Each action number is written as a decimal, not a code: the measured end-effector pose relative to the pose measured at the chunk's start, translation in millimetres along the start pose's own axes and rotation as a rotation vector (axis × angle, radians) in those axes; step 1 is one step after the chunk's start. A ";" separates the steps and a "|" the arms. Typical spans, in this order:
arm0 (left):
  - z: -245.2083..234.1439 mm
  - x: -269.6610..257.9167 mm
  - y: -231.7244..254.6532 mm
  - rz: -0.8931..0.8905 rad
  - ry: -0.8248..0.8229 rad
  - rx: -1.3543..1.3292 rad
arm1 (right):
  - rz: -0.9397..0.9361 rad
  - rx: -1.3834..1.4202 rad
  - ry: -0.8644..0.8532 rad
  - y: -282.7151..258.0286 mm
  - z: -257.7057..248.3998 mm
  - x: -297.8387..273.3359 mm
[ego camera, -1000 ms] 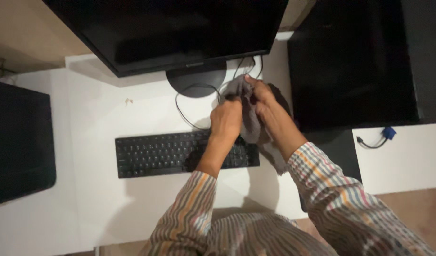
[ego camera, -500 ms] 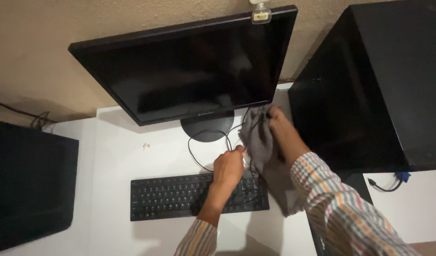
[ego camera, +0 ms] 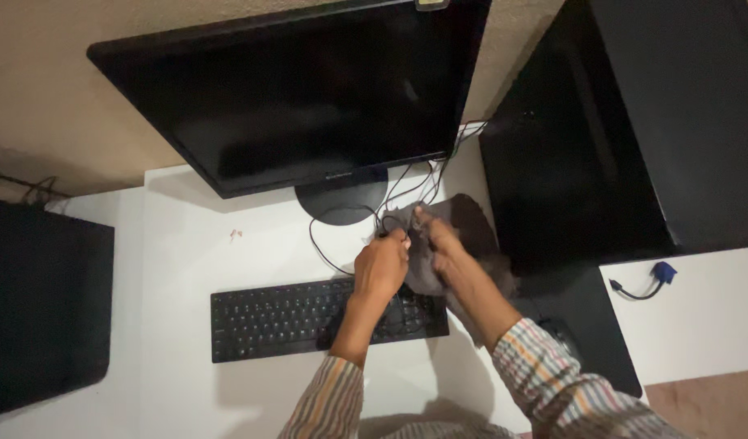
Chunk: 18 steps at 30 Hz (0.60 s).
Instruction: The person wipes a white desk surface with a gray cloth, cleaning around a keyboard, mouse, and monitor. They also wipe the monitor base and the computer tower, then reposition the keyboard and mouse.
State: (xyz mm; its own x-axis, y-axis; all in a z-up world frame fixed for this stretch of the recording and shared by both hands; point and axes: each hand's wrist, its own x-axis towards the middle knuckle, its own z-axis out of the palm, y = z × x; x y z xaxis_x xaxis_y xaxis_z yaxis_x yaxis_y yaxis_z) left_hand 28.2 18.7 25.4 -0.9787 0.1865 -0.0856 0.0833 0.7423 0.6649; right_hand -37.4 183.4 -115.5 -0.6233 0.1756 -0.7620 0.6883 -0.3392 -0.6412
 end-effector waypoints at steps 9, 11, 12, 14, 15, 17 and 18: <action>-22.3 -22.6 3.9 -0.045 -0.152 0.022 | -0.105 0.097 -0.132 -1.3 -27.2 -51.3; -30.3 -25.2 -0.9 -0.088 -0.221 -0.041 | -0.124 0.090 -0.146 -2.2 -31.8 -65.3; -30.9 -24.6 -2.7 -0.110 -0.256 -0.072 | -0.106 0.075 -0.108 -2.8 -36.0 -72.7; -25.8 -17.1 -6.8 -0.094 -0.193 -0.027 | -0.065 0.045 -0.034 -1.5 -46.7 -88.9; -19.3 -10.9 -9.1 -0.086 -0.165 -0.006 | -0.083 0.008 -0.030 -1.0 -50.1 -95.5; 2.2 7.7 -12.2 0.004 -0.113 -0.091 | -0.119 -0.063 -0.020 0.1 -59.8 -108.6; 16.1 20.3 -13.5 0.051 -0.088 -0.133 | -0.107 -0.087 -0.027 0.2 -63.0 -113.6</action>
State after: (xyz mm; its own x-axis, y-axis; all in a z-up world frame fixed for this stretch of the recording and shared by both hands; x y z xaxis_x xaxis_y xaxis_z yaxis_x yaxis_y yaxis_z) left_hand 10.2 22.9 2.7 -0.9532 0.2816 -0.1105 0.1007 0.6397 0.7620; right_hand 56.9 221.6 -34.7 -0.7036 0.1808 -0.6872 0.6465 -0.2385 -0.7247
